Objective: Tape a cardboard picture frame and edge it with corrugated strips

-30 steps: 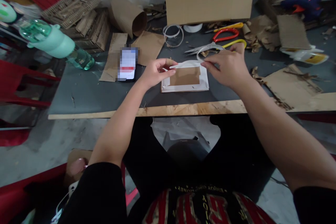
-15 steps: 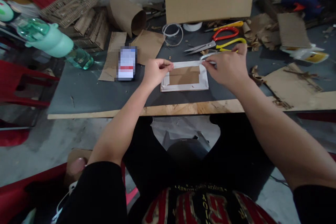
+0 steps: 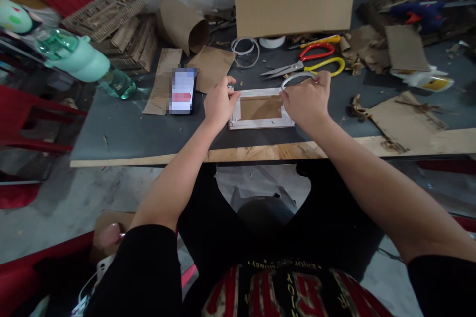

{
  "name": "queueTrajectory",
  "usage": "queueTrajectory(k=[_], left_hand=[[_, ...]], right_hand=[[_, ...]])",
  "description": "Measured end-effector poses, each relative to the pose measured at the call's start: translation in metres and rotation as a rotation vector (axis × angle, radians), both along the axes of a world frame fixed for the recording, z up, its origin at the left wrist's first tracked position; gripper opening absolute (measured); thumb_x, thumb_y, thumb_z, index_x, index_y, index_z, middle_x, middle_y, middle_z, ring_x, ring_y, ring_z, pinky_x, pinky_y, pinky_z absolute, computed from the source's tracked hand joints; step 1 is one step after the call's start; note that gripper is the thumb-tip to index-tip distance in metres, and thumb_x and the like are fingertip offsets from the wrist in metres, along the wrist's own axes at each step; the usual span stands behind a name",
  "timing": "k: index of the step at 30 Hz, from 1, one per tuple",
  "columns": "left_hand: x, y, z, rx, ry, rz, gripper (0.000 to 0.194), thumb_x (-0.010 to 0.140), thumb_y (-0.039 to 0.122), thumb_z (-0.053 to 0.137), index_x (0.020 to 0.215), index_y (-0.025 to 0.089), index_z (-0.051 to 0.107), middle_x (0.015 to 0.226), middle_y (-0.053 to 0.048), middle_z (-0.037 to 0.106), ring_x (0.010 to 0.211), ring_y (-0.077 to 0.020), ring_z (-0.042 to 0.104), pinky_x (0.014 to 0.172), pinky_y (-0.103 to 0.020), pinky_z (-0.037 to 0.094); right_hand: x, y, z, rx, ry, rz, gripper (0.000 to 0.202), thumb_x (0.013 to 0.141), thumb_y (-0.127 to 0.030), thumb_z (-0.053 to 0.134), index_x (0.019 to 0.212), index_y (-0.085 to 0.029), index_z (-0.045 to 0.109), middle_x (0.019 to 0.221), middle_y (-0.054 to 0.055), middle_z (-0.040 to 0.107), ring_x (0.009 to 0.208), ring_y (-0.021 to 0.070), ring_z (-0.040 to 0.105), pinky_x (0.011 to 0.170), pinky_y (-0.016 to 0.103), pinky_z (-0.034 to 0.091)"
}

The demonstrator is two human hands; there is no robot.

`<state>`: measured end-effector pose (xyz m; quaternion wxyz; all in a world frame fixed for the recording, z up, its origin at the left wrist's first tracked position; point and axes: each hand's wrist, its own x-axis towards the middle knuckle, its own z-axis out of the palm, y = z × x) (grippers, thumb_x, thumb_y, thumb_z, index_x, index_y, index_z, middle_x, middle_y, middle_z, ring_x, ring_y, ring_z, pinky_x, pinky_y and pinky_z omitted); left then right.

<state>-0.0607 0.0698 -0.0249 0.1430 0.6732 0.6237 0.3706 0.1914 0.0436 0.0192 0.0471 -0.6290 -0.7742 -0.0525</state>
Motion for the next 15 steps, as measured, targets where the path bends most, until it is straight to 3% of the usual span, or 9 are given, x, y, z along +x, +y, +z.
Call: queueTrajectory(k=[4, 7, 11, 15], left_hand=[[-0.013, 0.003, 0.002, 0.097, -0.068, -0.042, 0.033, 0.090, 0.043, 0.085, 0.115, 0.026, 0.071, 0.097, -0.009, 0.085, 0.127, -0.0372, 0.068, 0.112, -0.053, 0.051], [-0.014, -0.014, 0.020, 0.250, -0.023, -0.051, 0.045, 0.091, 0.059, 0.081, 0.120, 0.025, 0.074, 0.108, -0.014, 0.084, 0.146, -0.0446, 0.055, 0.119, -0.063, 0.043], [0.002, -0.042, 0.050, 0.346, 0.058, -0.124, 0.042, 0.100, 0.055, 0.071, 0.139, 0.041, 0.073, 0.143, -0.010, 0.075, 0.159, -0.0395, 0.044, 0.127, -0.061, 0.035], [0.022, -0.049, 0.053, 0.207, 0.156, -0.416, 0.036, 0.106, 0.050, 0.063, 0.135, 0.036, 0.077, 0.139, -0.009, 0.077, 0.145, -0.0378, 0.060, 0.126, -0.058, 0.039]], right_hand=[[0.005, -0.006, 0.012, 0.044, 0.185, 0.086, 0.047, 0.111, -0.044, 0.041, 0.095, -0.025, 0.081, 0.093, 0.012, 0.080, 0.087, 0.0291, 0.066, 0.103, 0.060, 0.034], [0.003, -0.014, 0.020, 0.071, 0.250, 0.178, 0.053, 0.114, -0.047, 0.034, 0.098, -0.030, 0.082, 0.095, 0.011, 0.080, 0.092, 0.0320, 0.067, 0.104, 0.061, 0.033], [-0.003, -0.022, 0.025, 0.065, 0.266, 0.255, 0.058, 0.114, -0.048, 0.029, 0.102, -0.033, 0.084, 0.093, 0.008, 0.079, 0.092, 0.0318, 0.067, 0.105, 0.061, 0.031], [-0.005, -0.025, 0.025, 0.023, 0.276, 0.297, 0.052, 0.112, -0.048, 0.036, 0.102, -0.033, 0.086, 0.087, 0.007, 0.076, 0.088, 0.0307, 0.066, 0.104, 0.059, 0.030]])
